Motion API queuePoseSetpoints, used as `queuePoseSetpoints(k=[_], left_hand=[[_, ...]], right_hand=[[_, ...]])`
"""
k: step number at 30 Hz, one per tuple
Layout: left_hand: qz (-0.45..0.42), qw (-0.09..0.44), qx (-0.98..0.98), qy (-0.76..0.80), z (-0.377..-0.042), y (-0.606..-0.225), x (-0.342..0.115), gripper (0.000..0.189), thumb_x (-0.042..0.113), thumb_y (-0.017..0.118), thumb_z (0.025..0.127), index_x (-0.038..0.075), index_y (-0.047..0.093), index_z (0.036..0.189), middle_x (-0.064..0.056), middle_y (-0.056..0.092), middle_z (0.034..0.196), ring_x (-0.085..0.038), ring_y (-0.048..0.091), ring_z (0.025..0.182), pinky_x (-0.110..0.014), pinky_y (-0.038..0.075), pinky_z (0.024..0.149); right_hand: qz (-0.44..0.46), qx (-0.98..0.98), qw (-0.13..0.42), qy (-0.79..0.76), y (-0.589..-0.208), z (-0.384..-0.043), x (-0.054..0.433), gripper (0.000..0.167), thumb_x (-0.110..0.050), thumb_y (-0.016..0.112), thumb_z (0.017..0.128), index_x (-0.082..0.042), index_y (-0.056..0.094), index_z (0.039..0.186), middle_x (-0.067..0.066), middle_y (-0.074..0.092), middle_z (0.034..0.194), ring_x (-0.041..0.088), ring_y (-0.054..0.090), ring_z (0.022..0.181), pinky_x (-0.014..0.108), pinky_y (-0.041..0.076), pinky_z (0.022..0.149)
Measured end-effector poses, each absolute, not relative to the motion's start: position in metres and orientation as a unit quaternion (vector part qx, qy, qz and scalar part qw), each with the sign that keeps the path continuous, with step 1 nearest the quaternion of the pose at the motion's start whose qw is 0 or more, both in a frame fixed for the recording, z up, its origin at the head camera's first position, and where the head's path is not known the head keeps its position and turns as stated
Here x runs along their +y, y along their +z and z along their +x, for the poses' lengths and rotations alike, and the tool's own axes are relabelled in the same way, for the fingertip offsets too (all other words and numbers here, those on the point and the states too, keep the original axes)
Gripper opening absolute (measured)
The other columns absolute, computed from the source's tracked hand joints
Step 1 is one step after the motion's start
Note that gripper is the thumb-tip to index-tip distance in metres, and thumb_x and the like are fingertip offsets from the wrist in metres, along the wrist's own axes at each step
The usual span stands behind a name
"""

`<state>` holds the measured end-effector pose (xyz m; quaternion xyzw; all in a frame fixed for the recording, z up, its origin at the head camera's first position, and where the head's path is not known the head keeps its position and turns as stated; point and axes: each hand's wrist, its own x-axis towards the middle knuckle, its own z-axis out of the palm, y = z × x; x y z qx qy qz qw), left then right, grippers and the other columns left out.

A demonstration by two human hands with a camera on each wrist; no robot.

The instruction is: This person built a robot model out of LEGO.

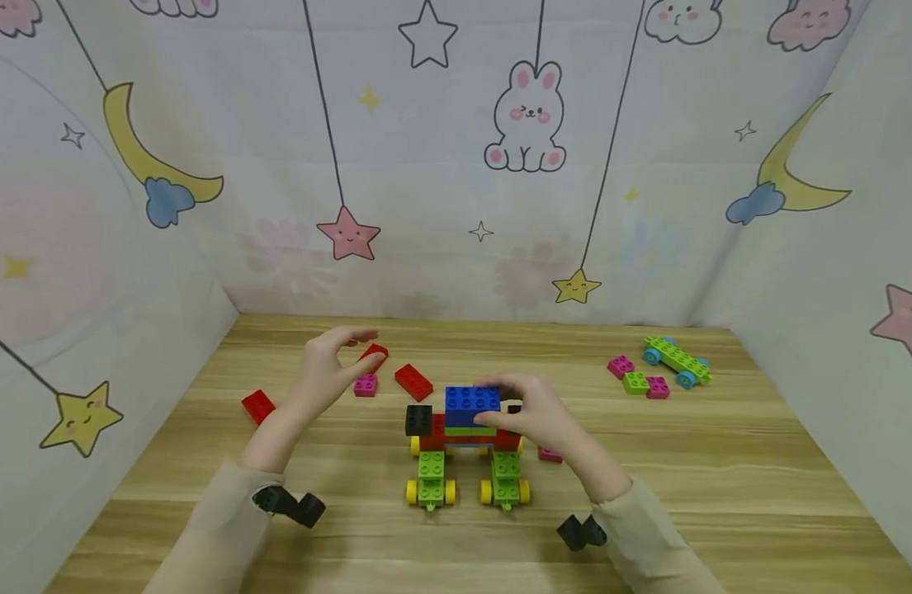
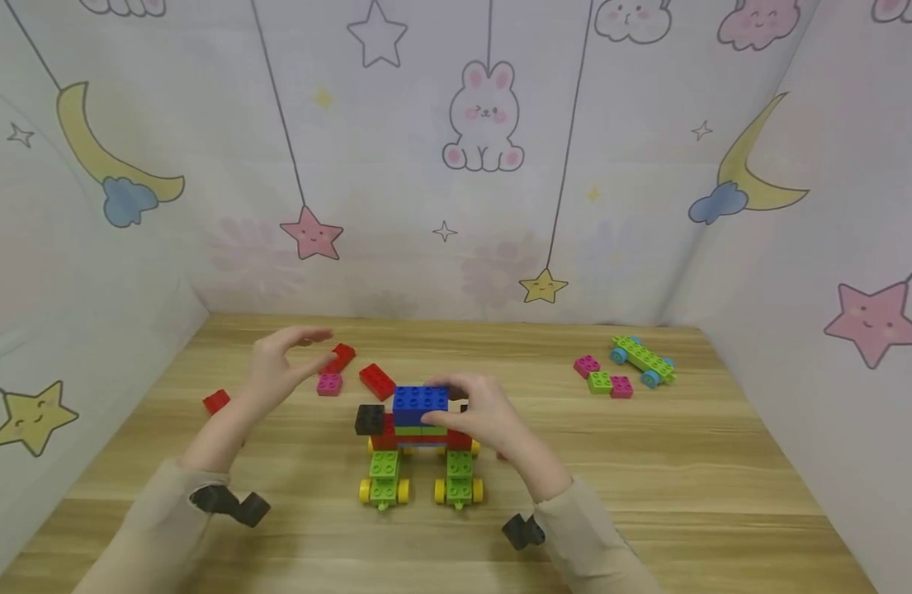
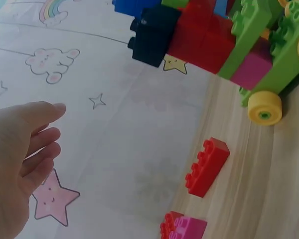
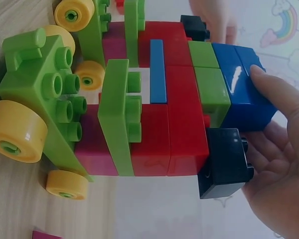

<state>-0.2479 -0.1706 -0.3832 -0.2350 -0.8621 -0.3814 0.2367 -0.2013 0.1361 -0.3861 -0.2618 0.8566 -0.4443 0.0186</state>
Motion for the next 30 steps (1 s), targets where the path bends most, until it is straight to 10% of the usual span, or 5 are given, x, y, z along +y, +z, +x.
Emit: queuePoseSetpoints(k=[30], left_hand=[[-0.115, 0.033, -0.928, -0.353, -0.331, -0.447, -0.195, 0.061, 0.019, 0.072, 0.089, -0.005, 0.048, 0.14, -0.027, 0.054, 0.136, -0.043, 0.052, 0.123, -0.055, 0.044, 0.103]], right_hand=[[-0.239, 0.846, 0.039, -0.475, -0.389, -0.203, 0.137, 0.04, -0.024, 0.075, 0.087, -0.006, 0.067, 0.122, 0.012, 0.071, 0.113, 0.029, 0.067, 0.105, 0.046, 0.055, 0.09]])
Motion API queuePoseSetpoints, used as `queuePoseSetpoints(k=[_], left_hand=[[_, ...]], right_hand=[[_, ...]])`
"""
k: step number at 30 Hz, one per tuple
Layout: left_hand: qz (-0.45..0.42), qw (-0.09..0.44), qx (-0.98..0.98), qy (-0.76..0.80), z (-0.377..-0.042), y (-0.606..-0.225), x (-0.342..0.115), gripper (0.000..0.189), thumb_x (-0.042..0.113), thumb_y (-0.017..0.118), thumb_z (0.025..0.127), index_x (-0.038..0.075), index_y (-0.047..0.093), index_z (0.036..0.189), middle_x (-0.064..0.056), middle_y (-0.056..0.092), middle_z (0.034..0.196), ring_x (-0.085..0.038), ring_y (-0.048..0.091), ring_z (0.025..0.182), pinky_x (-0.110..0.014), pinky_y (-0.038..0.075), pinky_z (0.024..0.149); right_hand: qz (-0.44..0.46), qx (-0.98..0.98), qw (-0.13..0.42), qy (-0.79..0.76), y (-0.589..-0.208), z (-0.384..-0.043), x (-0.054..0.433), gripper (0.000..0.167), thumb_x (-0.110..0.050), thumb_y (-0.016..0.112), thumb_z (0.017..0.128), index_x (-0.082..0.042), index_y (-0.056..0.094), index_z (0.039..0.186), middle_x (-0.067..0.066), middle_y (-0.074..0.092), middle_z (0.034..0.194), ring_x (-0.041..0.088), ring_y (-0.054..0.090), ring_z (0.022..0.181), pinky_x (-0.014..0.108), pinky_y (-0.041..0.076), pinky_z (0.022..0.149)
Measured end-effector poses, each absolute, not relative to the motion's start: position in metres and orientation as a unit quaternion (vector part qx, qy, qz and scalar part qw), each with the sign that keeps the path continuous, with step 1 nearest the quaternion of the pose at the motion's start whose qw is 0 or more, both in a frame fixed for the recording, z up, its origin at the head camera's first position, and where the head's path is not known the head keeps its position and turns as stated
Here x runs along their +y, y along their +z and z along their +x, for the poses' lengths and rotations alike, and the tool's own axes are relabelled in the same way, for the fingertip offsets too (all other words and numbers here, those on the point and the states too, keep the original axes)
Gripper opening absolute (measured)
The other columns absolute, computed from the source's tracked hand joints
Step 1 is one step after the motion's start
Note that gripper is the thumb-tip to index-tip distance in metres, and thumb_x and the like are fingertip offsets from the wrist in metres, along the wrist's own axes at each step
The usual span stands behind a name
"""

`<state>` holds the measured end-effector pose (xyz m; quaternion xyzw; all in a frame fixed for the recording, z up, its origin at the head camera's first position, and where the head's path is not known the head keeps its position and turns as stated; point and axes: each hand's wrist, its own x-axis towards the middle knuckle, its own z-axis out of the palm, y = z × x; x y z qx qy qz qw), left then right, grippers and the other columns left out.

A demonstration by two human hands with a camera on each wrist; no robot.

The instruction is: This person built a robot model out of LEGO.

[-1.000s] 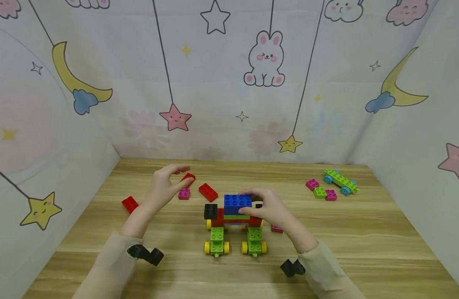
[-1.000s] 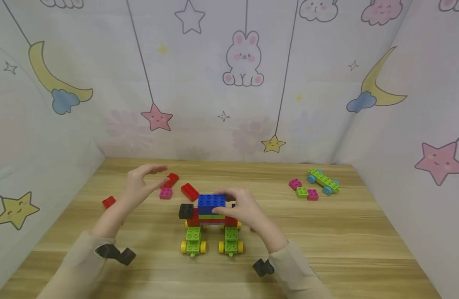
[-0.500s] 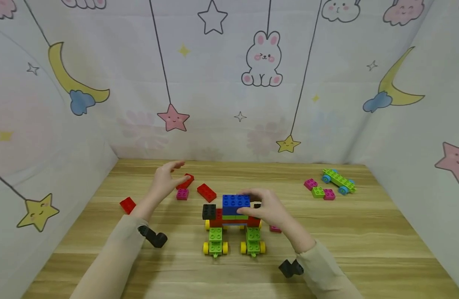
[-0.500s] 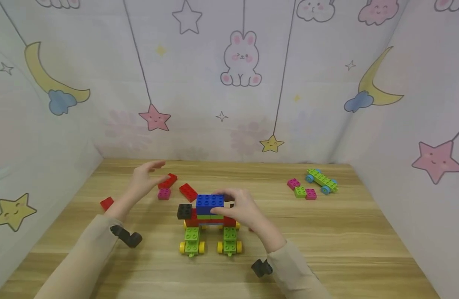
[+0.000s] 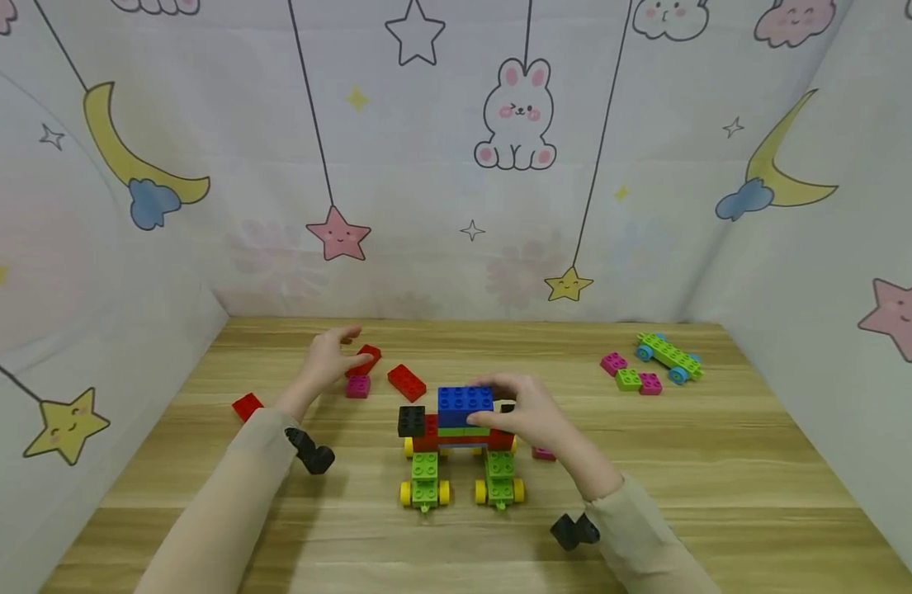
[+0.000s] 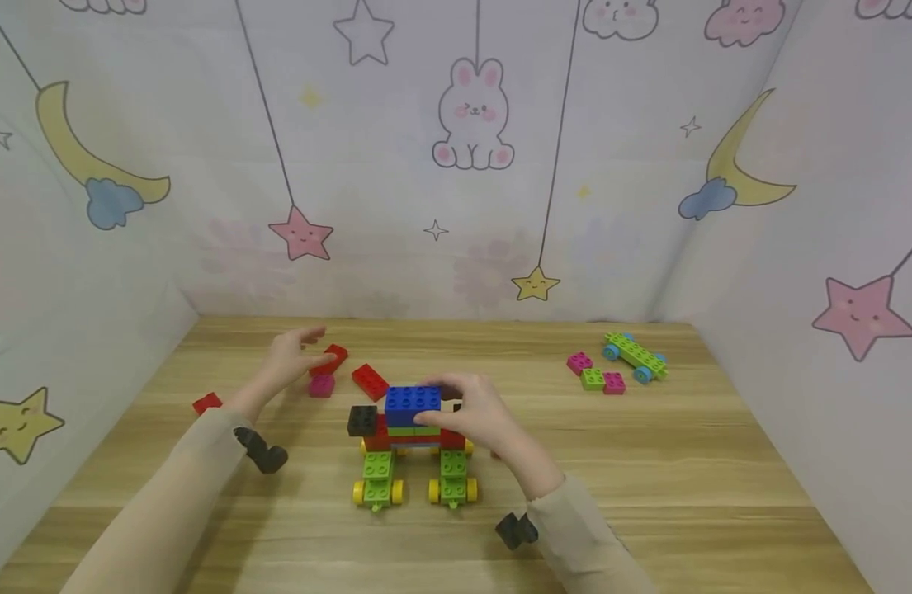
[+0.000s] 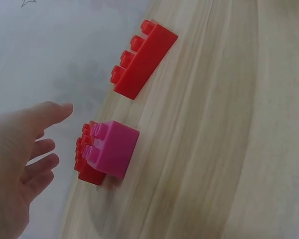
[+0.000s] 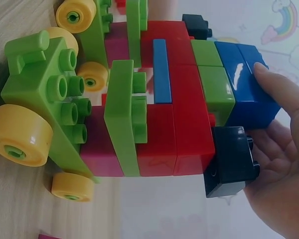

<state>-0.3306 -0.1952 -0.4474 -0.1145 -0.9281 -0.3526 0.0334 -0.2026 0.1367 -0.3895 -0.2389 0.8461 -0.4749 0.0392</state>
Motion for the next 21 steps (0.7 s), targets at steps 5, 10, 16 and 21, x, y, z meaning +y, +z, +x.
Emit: queuePoseSetpoints(k=[5, 10, 16, 21], left_hand=[[-0.1, -0.002, -0.928, -0.359, -0.3367, -0.4524, -0.1931, 0.058, 0.02, 0.07, 0.091, -0.007, 0.048, 0.138, -0.028, 0.055, 0.135, -0.043, 0.053, 0.122, -0.053, 0.045, 0.103], [-0.087, -0.022, -0.93, -0.356, -0.3383, -0.4541, -0.191, 0.055, 0.019, 0.069, 0.092, -0.009, 0.051, 0.135, -0.029, 0.057, 0.13, -0.041, 0.055, 0.118, -0.051, 0.047, 0.101], [-0.082, -0.026, -0.932, -0.352, -0.3391, -0.455, -0.1892, 0.052, 0.016, 0.067, 0.092, -0.01, 0.051, 0.135, -0.029, 0.058, 0.13, -0.041, 0.058, 0.116, -0.049, 0.047, 0.101], [-0.083, -0.031, -0.934, -0.345, -0.3415, -0.4585, -0.1897, 0.05, 0.014, 0.067, 0.092, -0.01, 0.052, 0.133, -0.03, 0.059, 0.127, -0.041, 0.059, 0.114, -0.049, 0.05, 0.097]], right_hand=[[-0.245, 0.846, 0.034, -0.473, -0.3898, -0.2034, 0.1377, 0.04, -0.024, 0.076, 0.087, -0.006, 0.067, 0.122, 0.012, 0.072, 0.112, 0.027, 0.068, 0.103, 0.044, 0.056, 0.088], [-0.247, 0.844, 0.034, -0.476, -0.3896, -0.2031, 0.1374, 0.04, -0.022, 0.076, 0.086, -0.005, 0.067, 0.122, 0.013, 0.072, 0.112, 0.027, 0.068, 0.104, 0.045, 0.055, 0.089], [-0.245, 0.843, 0.037, -0.478, -0.3896, -0.2031, 0.1374, 0.041, -0.022, 0.076, 0.086, -0.006, 0.066, 0.123, 0.013, 0.071, 0.114, 0.028, 0.067, 0.106, 0.046, 0.055, 0.09], [-0.244, 0.842, 0.038, -0.48, -0.3905, -0.2035, 0.1377, 0.041, -0.022, 0.076, 0.086, -0.006, 0.066, 0.123, 0.013, 0.071, 0.115, 0.029, 0.067, 0.106, 0.046, 0.054, 0.091]])
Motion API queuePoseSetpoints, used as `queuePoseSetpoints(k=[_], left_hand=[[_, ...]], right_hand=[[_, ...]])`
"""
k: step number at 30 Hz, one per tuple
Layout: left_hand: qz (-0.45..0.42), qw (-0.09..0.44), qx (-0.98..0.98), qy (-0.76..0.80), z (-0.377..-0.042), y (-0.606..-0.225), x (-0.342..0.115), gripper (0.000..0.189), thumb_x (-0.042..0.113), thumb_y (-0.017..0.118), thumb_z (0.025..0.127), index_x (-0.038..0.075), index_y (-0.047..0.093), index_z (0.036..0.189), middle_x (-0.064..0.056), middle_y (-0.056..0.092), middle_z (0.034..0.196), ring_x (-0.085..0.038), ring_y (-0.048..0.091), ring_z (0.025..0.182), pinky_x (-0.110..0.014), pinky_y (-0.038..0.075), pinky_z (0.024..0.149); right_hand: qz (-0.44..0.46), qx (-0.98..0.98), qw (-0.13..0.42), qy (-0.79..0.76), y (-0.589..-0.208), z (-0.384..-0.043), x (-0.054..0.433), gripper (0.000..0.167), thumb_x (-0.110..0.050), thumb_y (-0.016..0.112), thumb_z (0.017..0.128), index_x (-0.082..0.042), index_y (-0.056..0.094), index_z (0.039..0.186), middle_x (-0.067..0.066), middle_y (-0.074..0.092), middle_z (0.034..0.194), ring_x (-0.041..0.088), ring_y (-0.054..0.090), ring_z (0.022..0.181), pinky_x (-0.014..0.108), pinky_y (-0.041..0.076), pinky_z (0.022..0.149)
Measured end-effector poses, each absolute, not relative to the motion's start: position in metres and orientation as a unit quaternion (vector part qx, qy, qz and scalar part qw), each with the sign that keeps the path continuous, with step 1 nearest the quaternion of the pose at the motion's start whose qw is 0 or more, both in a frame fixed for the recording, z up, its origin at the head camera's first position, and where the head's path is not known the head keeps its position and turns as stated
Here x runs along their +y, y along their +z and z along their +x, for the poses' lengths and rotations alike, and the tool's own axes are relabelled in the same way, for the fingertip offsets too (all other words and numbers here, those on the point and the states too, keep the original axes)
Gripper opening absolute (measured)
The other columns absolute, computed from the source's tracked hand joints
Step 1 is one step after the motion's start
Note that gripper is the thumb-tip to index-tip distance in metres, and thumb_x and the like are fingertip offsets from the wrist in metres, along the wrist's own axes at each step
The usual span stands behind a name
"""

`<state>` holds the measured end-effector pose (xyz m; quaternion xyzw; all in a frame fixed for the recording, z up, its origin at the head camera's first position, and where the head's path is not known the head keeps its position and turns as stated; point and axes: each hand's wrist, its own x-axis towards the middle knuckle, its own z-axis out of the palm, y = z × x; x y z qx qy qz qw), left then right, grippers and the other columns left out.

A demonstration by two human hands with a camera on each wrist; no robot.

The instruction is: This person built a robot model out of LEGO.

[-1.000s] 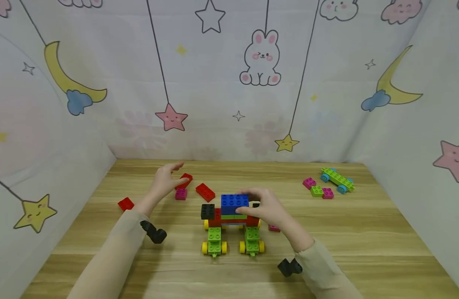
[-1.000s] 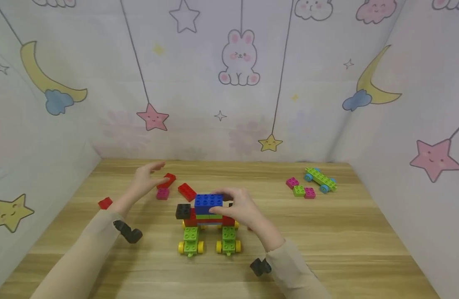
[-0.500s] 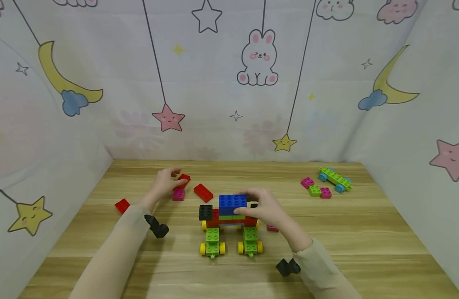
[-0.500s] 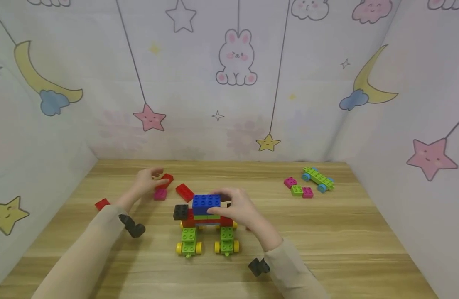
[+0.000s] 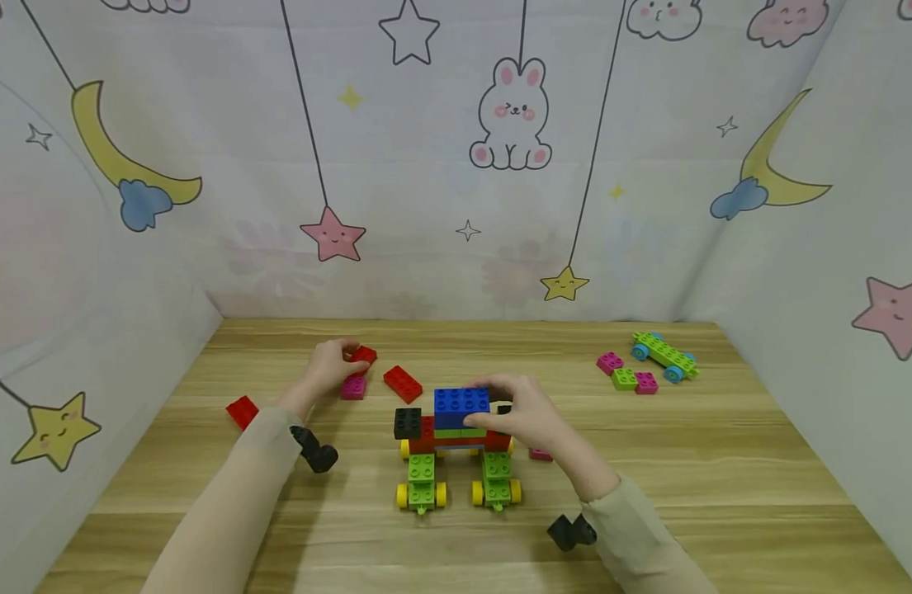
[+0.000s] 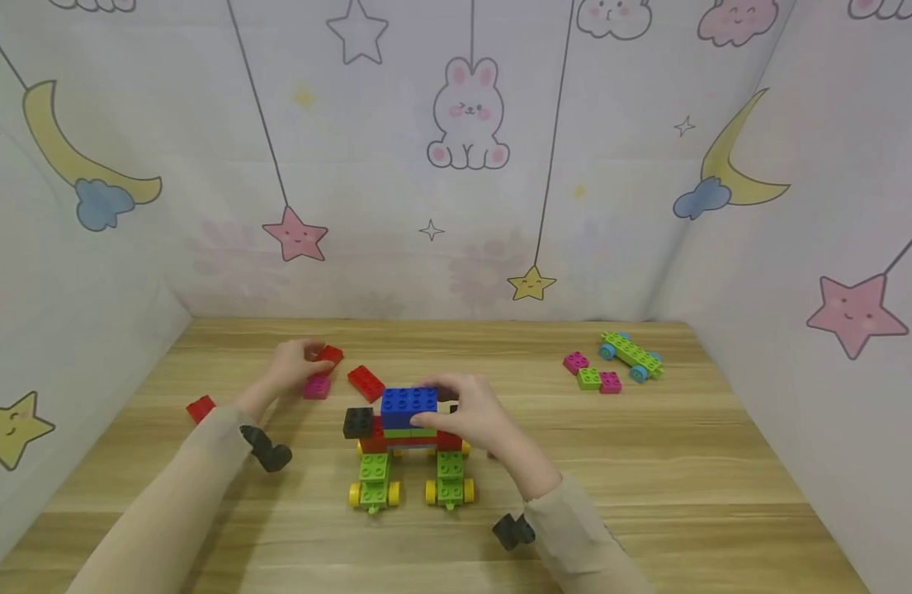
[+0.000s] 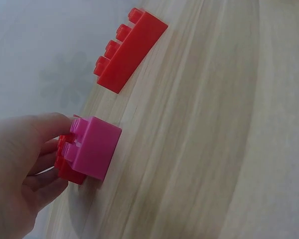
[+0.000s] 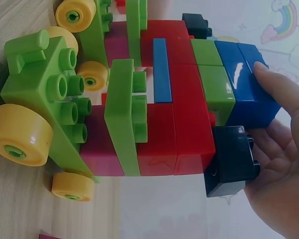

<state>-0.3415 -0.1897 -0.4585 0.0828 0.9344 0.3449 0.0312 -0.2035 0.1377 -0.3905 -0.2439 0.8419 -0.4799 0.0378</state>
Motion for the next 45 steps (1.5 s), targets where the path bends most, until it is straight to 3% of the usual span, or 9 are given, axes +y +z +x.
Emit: queuePoseSetpoints(k=[14, 30, 38, 45], left_hand=[[0.087, 0.034, 0.94, 0.329, -0.3438, -0.4614, -0.1908, 0.046, 0.009, 0.062, 0.094, -0.011, 0.051, 0.134, -0.031, 0.054, 0.134, -0.044, 0.053, 0.122, -0.053, 0.043, 0.104], [0.068, 0.061, 0.931, 0.352, -0.3399, -0.4581, -0.1898, 0.058, 0.012, 0.069, 0.09, -0.013, 0.046, 0.137, -0.033, 0.052, 0.135, -0.044, 0.053, 0.12, -0.051, 0.045, 0.103], [0.069, 0.039, 0.94, 0.332, -0.3439, -0.4585, -0.1886, 0.05, 0.008, 0.07, 0.088, -0.013, 0.053, 0.131, -0.033, 0.056, 0.129, -0.044, 0.055, 0.118, -0.051, 0.046, 0.101], [0.071, 0.016, 0.933, 0.352, -0.3476, -0.4526, -0.193, 0.048, 0.006, 0.068, 0.089, -0.013, 0.053, 0.13, -0.032, 0.057, 0.129, -0.044, 0.055, 0.116, -0.051, 0.046, 0.101]], right_hand=[[-0.244, 0.84, 0.039, -0.484, -0.3918, -0.2013, 0.137, 0.041, -0.021, 0.076, 0.086, -0.005, 0.066, 0.123, 0.013, 0.071, 0.114, 0.028, 0.067, 0.106, 0.047, 0.054, 0.091], [-0.242, 0.841, 0.035, -0.483, -0.3912, -0.2001, 0.138, 0.04, -0.021, 0.076, 0.087, -0.006, 0.066, 0.123, 0.012, 0.072, 0.112, 0.028, 0.067, 0.105, 0.05, 0.054, 0.091], [-0.244, 0.847, 0.03, -0.472, -0.39, -0.201, 0.1376, 0.041, -0.022, 0.076, 0.086, -0.007, 0.066, 0.123, 0.01, 0.072, 0.113, 0.026, 0.067, 0.105, 0.042, 0.055, 0.09], [-0.24, 0.846, 0.036, -0.474, -0.3892, -0.202, 0.1381, 0.041, -0.023, 0.075, 0.087, -0.007, 0.066, 0.123, 0.011, 0.071, 0.115, 0.027, 0.067, 0.106, 0.044, 0.054, 0.091]])
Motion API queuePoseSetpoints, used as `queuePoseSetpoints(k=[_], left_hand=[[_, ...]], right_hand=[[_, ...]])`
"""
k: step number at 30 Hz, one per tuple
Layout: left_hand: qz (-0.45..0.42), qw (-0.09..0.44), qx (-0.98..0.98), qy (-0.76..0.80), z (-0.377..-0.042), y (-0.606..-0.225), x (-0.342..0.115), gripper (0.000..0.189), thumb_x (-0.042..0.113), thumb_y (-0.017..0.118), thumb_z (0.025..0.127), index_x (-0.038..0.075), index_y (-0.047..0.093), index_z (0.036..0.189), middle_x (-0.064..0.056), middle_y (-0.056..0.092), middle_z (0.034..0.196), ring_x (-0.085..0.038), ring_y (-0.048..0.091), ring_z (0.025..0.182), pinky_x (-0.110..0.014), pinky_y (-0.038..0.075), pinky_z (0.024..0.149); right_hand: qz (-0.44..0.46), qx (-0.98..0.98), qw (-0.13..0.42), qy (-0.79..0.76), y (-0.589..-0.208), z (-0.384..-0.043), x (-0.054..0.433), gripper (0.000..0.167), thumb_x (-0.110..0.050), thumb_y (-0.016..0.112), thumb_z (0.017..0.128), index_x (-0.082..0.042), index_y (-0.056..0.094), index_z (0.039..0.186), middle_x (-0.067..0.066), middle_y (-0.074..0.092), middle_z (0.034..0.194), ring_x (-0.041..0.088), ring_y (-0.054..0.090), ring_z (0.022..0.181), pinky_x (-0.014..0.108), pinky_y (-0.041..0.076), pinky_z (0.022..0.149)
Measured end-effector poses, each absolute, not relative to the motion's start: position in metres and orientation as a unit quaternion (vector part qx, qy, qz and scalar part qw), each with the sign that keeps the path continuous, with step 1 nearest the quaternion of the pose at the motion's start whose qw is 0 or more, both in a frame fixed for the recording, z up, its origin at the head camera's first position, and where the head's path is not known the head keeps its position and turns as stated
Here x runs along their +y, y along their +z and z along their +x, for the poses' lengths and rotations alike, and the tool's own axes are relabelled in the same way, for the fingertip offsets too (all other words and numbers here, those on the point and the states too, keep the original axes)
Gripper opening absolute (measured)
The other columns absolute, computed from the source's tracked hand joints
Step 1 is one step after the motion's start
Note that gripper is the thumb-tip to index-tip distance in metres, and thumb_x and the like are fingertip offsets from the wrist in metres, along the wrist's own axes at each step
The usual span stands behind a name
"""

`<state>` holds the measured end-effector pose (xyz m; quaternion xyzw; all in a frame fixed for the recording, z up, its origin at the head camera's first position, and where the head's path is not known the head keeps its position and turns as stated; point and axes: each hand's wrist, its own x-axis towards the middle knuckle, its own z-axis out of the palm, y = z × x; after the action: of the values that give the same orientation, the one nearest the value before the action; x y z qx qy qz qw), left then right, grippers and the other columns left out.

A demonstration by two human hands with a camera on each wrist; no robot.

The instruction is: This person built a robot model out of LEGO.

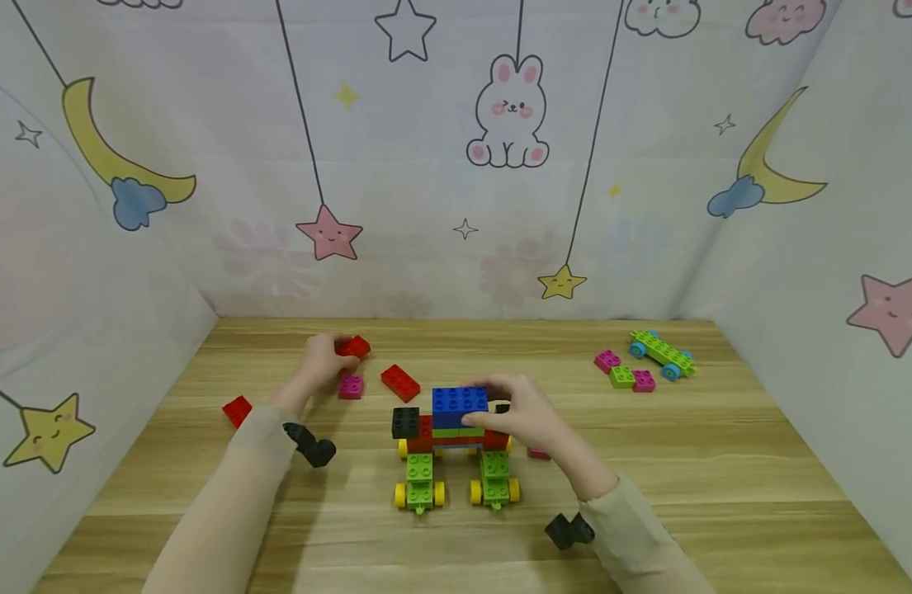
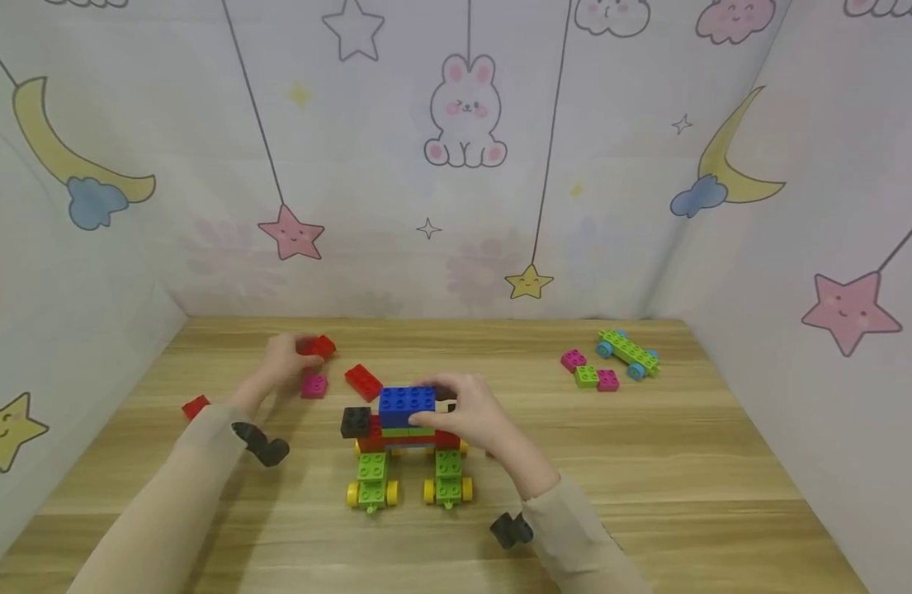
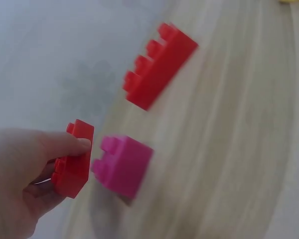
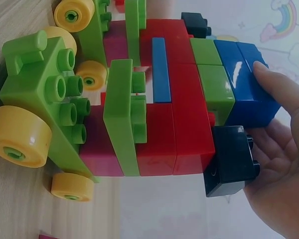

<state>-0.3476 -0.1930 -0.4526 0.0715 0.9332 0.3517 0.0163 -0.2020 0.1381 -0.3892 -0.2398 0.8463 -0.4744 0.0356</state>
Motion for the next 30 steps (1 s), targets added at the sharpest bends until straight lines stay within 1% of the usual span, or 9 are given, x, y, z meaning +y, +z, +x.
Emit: queuePoseSetpoints(k=[7, 11, 17, 24, 27, 30], left_hand=[[0.092, -0.022, 0.936, 0.339, -0.334, -0.424, -0.185, 0.047, 0.013, 0.068, 0.09, -0.005, 0.056, 0.132, -0.028, 0.059, 0.128, -0.041, 0.058, 0.111, -0.05, 0.051, 0.093], [0.116, -0.037, 0.932, 0.342, -0.323, -0.408, -0.176, 0.047, 0.015, 0.069, 0.09, -0.003, 0.057, 0.133, -0.026, 0.06, 0.128, -0.039, 0.06, 0.11, -0.049, 0.052, 0.093], [0.143, -0.054, 0.92, 0.36, -0.303, -0.385, -0.159, 0.047, 0.013, 0.07, 0.09, -0.001, 0.057, 0.133, -0.023, 0.06, 0.129, -0.037, 0.06, 0.109, -0.049, 0.054, 0.091], [0.207, -0.109, 0.905, 0.356, -0.273, -0.36, -0.14, 0.043, 0.012, 0.073, 0.087, 0.002, 0.062, 0.128, -0.02, 0.063, 0.124, -0.034, 0.061, 0.103, -0.046, 0.056, 0.083], [0.24, -0.136, 0.896, 0.349, -0.26, -0.352, -0.133, 0.042, 0.012, 0.075, 0.086, 0.002, 0.064, 0.125, -0.019, 0.065, 0.122, -0.033, 0.062, 0.103, -0.045, 0.056, 0.082], [0.258, -0.153, 0.888, 0.35, -0.248, -0.347, -0.127, 0.043, 0.014, 0.076, 0.085, 0.002, 0.065, 0.124, -0.017, 0.066, 0.122, -0.032, 0.062, 0.104, -0.045, 0.056, 0.082]], right_hand=[[-0.239, 0.846, 0.035, -0.475, -0.389, -0.203, 0.138, 0.04, -0.023, 0.075, 0.087, -0.007, 0.066, 0.123, 0.012, 0.07, 0.117, 0.028, 0.066, 0.107, 0.045, 0.054, 0.092], [-0.238, 0.847, 0.038, -0.474, -0.39, -0.203, 0.138, 0.04, -0.023, 0.075, 0.087, -0.007, 0.066, 0.124, 0.011, 0.071, 0.115, 0.027, 0.067, 0.106, 0.046, 0.054, 0.091], [-0.238, 0.845, 0.039, -0.477, -0.39, -0.203, 0.138, 0.04, -0.023, 0.075, 0.087, -0.007, 0.066, 0.123, 0.011, 0.071, 0.112, 0.027, 0.067, 0.105, 0.045, 0.054, 0.089], [-0.238, 0.845, 0.036, -0.478, -0.389, -0.202, 0.138, 0.039, -0.022, 0.075, 0.087, -0.006, 0.067, 0.122, 0.011, 0.072, 0.111, 0.027, 0.067, 0.103, 0.043, 0.055, 0.087], [-0.239, 0.843, 0.037, -0.48, -0.389, -0.202, 0.138, 0.039, -0.022, 0.075, 0.087, -0.006, 0.067, 0.122, 0.012, 0.072, 0.11, 0.026, 0.067, 0.102, 0.042, 0.055, 0.086], [-0.242, 0.842, 0.037, -0.48, -0.388, -0.202, 0.137, 0.039, -0.022, 0.075, 0.087, -0.005, 0.067, 0.122, 0.012, 0.072, 0.11, 0.026, 0.068, 0.102, 0.042, 0.055, 0.087]])
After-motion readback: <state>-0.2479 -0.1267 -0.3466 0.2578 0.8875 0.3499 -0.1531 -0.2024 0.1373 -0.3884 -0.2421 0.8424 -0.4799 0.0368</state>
